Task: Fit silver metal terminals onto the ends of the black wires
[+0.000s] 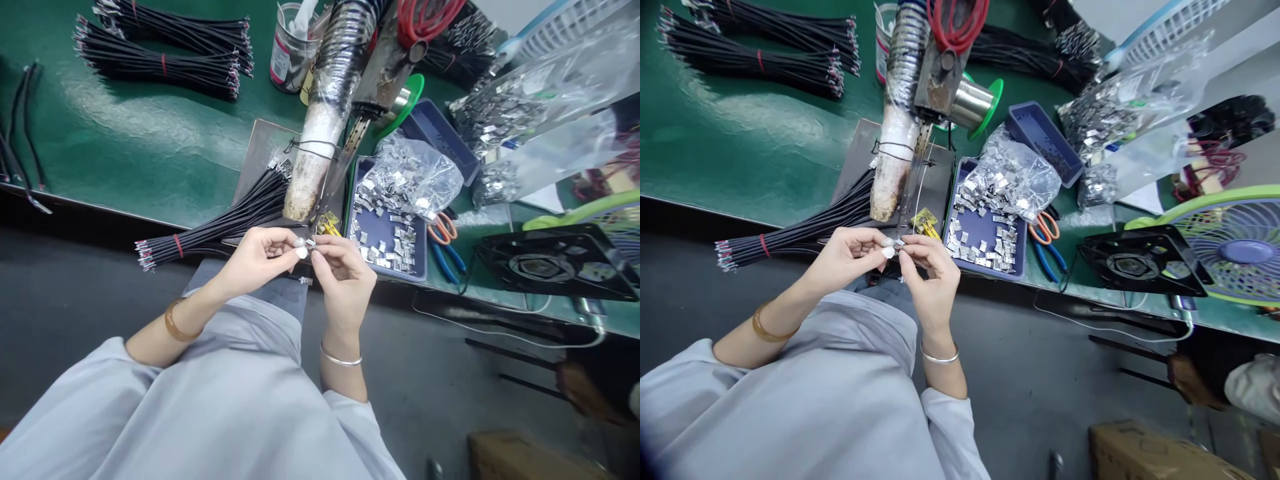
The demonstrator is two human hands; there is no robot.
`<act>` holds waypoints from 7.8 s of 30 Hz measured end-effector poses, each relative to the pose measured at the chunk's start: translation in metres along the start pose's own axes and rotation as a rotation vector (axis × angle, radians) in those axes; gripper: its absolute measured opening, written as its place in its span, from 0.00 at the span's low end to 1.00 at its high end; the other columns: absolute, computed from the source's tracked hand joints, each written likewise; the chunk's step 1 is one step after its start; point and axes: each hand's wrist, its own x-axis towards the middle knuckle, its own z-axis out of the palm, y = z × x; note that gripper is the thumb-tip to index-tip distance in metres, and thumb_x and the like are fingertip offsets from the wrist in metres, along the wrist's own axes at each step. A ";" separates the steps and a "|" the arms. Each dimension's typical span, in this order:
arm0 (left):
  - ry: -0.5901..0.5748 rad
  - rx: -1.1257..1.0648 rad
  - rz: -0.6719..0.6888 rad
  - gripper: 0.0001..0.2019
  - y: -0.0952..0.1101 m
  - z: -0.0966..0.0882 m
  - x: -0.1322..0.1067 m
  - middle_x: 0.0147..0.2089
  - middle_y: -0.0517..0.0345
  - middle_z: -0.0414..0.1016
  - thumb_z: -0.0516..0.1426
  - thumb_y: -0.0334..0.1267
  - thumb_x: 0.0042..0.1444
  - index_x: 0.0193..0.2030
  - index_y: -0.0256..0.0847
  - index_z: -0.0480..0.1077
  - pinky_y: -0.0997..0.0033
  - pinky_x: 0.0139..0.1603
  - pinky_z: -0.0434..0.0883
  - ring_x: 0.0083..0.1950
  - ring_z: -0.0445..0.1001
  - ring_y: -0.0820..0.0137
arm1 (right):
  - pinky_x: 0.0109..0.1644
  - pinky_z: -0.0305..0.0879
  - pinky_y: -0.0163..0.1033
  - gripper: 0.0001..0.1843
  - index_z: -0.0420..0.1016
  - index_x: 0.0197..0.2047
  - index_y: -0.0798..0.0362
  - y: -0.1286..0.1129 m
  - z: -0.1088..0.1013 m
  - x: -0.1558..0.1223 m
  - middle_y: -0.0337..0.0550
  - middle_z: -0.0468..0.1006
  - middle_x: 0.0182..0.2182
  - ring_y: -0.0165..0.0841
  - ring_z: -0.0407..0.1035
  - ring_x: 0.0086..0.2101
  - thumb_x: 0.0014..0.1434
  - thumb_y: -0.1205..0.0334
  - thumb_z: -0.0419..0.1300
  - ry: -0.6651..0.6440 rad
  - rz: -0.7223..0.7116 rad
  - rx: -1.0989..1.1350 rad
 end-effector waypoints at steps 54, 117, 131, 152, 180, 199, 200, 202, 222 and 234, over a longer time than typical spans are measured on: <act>-0.032 0.110 0.040 0.09 0.002 0.001 -0.008 0.22 0.61 0.70 0.62 0.39 0.56 0.30 0.35 0.75 0.77 0.26 0.66 0.23 0.66 0.77 | 0.45 0.80 0.43 0.05 0.82 0.38 0.48 0.000 0.000 -0.008 0.42 0.85 0.40 0.35 0.80 0.42 0.64 0.63 0.64 0.047 -0.109 -0.162; 0.201 -0.079 -0.080 0.07 0.009 0.010 0.009 0.24 0.59 0.75 0.63 0.37 0.44 0.22 0.35 0.78 0.76 0.30 0.66 0.27 0.67 0.75 | 0.44 0.80 0.31 0.11 0.72 0.36 0.52 0.013 -0.002 0.004 0.46 0.88 0.37 0.32 0.84 0.38 0.58 0.77 0.65 0.083 -0.751 -0.495; 0.311 -0.031 0.024 0.07 0.006 0.019 0.007 0.22 0.61 0.71 0.61 0.36 0.46 0.26 0.35 0.80 0.80 0.25 0.66 0.25 0.64 0.77 | 0.46 0.81 0.37 0.10 0.76 0.39 0.50 0.003 0.003 0.007 0.44 0.88 0.42 0.35 0.84 0.42 0.59 0.75 0.67 0.101 -0.531 -0.452; 0.269 0.084 0.051 0.06 0.011 0.017 0.004 0.22 0.62 0.71 0.60 0.35 0.47 0.26 0.35 0.78 0.81 0.22 0.60 0.22 0.59 0.79 | 0.44 0.81 0.38 0.09 0.73 0.35 0.49 -0.004 0.003 0.006 0.42 0.87 0.41 0.34 0.84 0.40 0.60 0.71 0.68 0.101 -0.509 -0.491; 0.253 0.007 0.008 0.05 0.007 0.018 0.003 0.24 0.61 0.72 0.62 0.36 0.46 0.26 0.36 0.77 0.79 0.26 0.65 0.26 0.65 0.77 | 0.46 0.81 0.35 0.09 0.74 0.39 0.49 0.001 0.000 0.007 0.43 0.88 0.41 0.34 0.84 0.41 0.61 0.73 0.67 0.071 -0.562 -0.549; 0.288 -0.043 0.024 0.05 0.004 0.015 0.001 0.26 0.59 0.76 0.64 0.35 0.46 0.29 0.35 0.78 0.79 0.28 0.68 0.26 0.69 0.76 | 0.40 0.79 0.33 0.09 0.73 0.37 0.50 0.000 -0.001 0.005 0.43 0.88 0.42 0.35 0.84 0.42 0.61 0.73 0.66 0.052 -0.457 -0.477; 0.295 -0.045 0.031 0.05 0.003 0.015 0.001 0.26 0.59 0.77 0.64 0.35 0.46 0.29 0.35 0.78 0.78 0.28 0.69 0.27 0.70 0.76 | 0.41 0.80 0.34 0.09 0.73 0.37 0.50 -0.001 0.000 0.006 0.43 0.88 0.42 0.35 0.84 0.43 0.61 0.73 0.66 0.047 -0.447 -0.466; 0.310 -0.022 0.041 0.05 0.002 0.015 0.001 0.25 0.60 0.75 0.64 0.35 0.47 0.29 0.35 0.78 0.79 0.27 0.69 0.26 0.70 0.76 | 0.42 0.80 0.36 0.09 0.74 0.37 0.49 -0.002 0.000 0.007 0.42 0.88 0.42 0.36 0.84 0.44 0.61 0.73 0.65 0.039 -0.441 -0.456; 0.299 0.100 0.077 0.04 0.003 0.013 0.001 0.18 0.66 0.61 0.60 0.34 0.47 0.27 0.36 0.75 0.81 0.22 0.57 0.21 0.56 0.80 | 0.42 0.81 0.35 0.09 0.72 0.36 0.49 -0.002 0.001 0.008 0.43 0.87 0.45 0.33 0.84 0.40 0.61 0.73 0.65 0.017 -0.460 -0.382; 0.183 0.295 0.245 0.06 -0.001 0.014 -0.005 0.21 0.65 0.67 0.58 0.31 0.55 0.31 0.35 0.77 0.80 0.21 0.55 0.21 0.57 0.80 | 0.31 0.76 0.32 0.05 0.70 0.40 0.49 0.000 -0.006 0.004 0.40 0.86 0.38 0.30 0.82 0.32 0.65 0.68 0.62 0.085 -0.312 -0.354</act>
